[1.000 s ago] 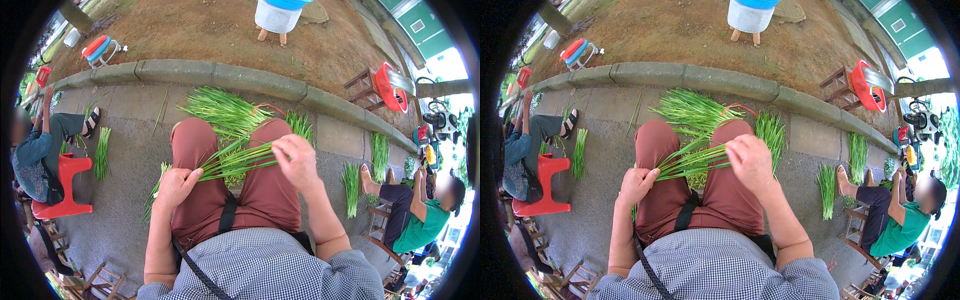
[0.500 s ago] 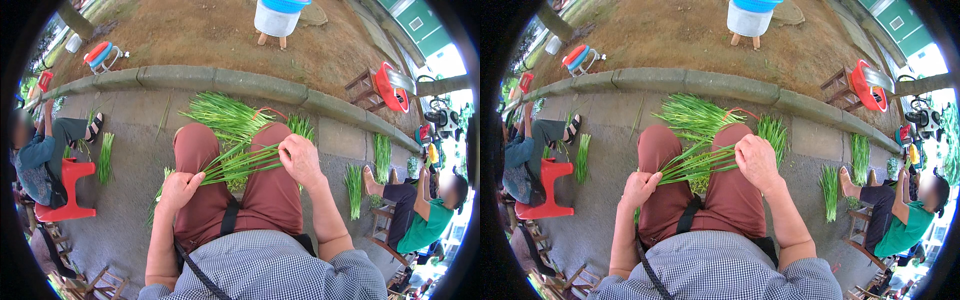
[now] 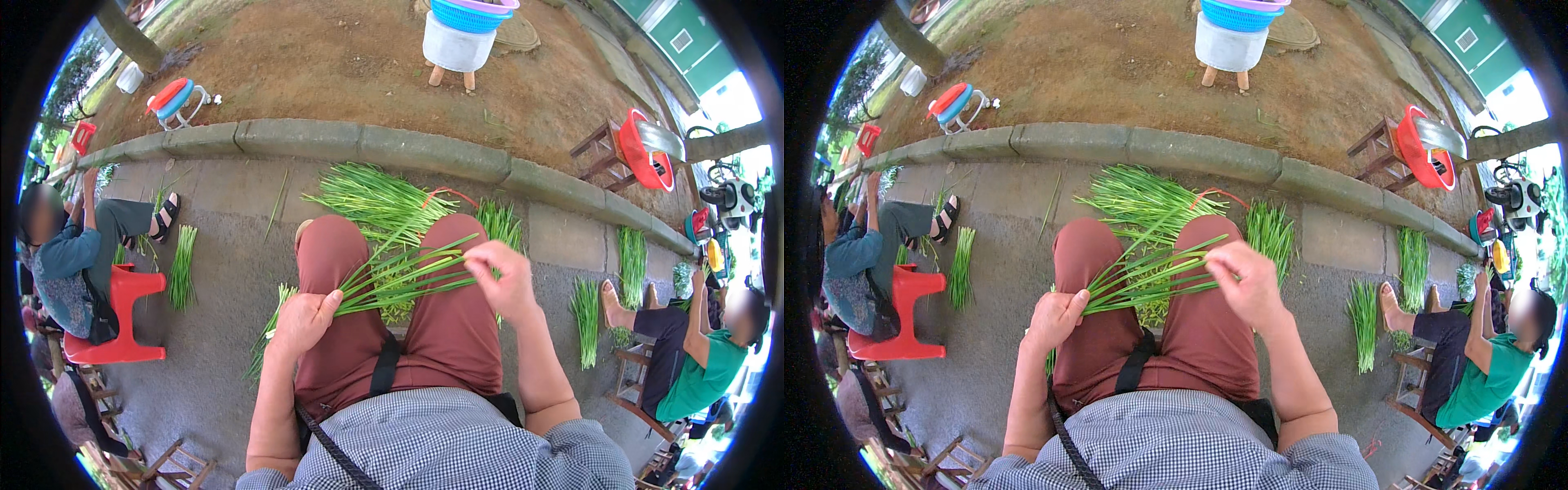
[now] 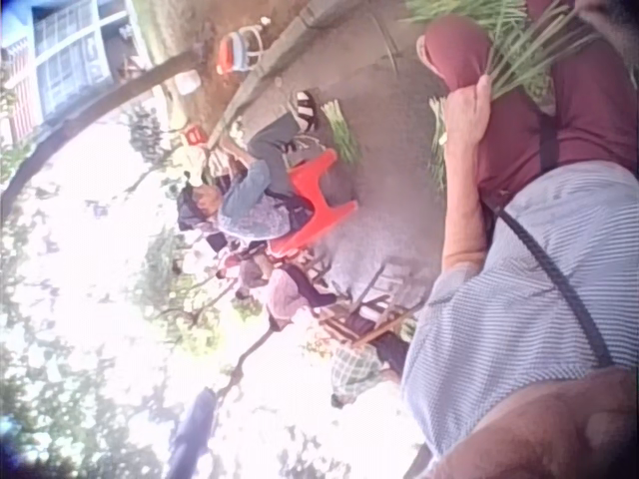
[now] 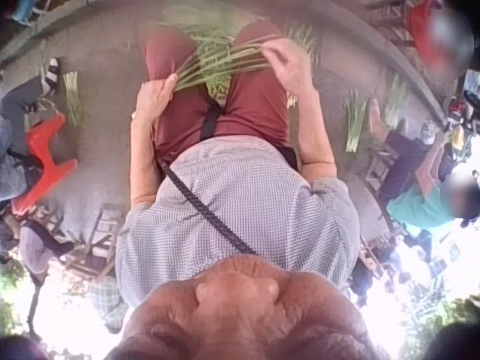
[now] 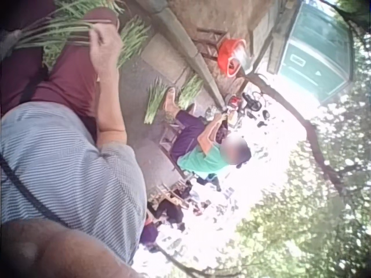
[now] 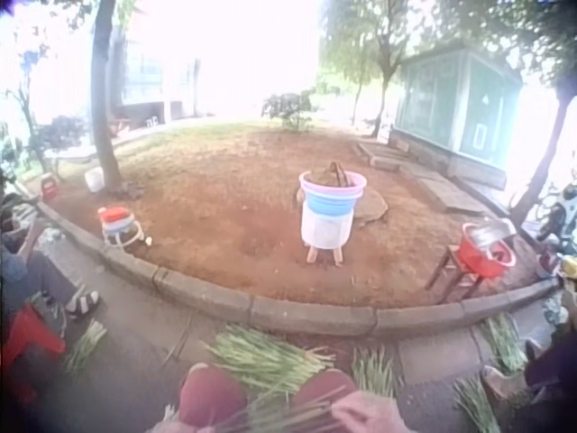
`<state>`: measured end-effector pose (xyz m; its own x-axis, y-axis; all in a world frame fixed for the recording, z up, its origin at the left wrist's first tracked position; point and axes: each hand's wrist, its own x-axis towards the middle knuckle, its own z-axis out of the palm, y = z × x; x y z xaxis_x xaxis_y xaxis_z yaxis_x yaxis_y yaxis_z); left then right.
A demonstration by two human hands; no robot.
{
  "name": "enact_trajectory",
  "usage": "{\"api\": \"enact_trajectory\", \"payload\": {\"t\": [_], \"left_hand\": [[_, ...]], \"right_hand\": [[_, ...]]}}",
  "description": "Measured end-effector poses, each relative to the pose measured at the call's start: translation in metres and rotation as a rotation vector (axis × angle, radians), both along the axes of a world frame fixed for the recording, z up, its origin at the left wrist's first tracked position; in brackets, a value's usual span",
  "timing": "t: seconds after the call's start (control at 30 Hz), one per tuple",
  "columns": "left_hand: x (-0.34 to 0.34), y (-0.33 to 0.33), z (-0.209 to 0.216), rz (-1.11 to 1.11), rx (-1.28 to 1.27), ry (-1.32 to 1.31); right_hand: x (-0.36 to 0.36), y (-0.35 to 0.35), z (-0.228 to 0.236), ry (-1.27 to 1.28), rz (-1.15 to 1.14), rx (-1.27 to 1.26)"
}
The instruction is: The person cleans a bunch of green onions by hand, peeling away damaged outer layers and sorting them.
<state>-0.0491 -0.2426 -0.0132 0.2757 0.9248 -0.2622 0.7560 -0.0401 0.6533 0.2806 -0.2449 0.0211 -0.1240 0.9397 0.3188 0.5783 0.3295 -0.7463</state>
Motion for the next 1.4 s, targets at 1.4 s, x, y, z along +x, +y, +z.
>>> {"api": "enact_trajectory", "payload": {"t": [1.4], "left_hand": [[0.006, -0.001, 0.003, -0.055, 0.023, -0.041]], "right_hand": [[0.010, 0.005, -0.026, 0.135, -0.079, -0.258]]}}
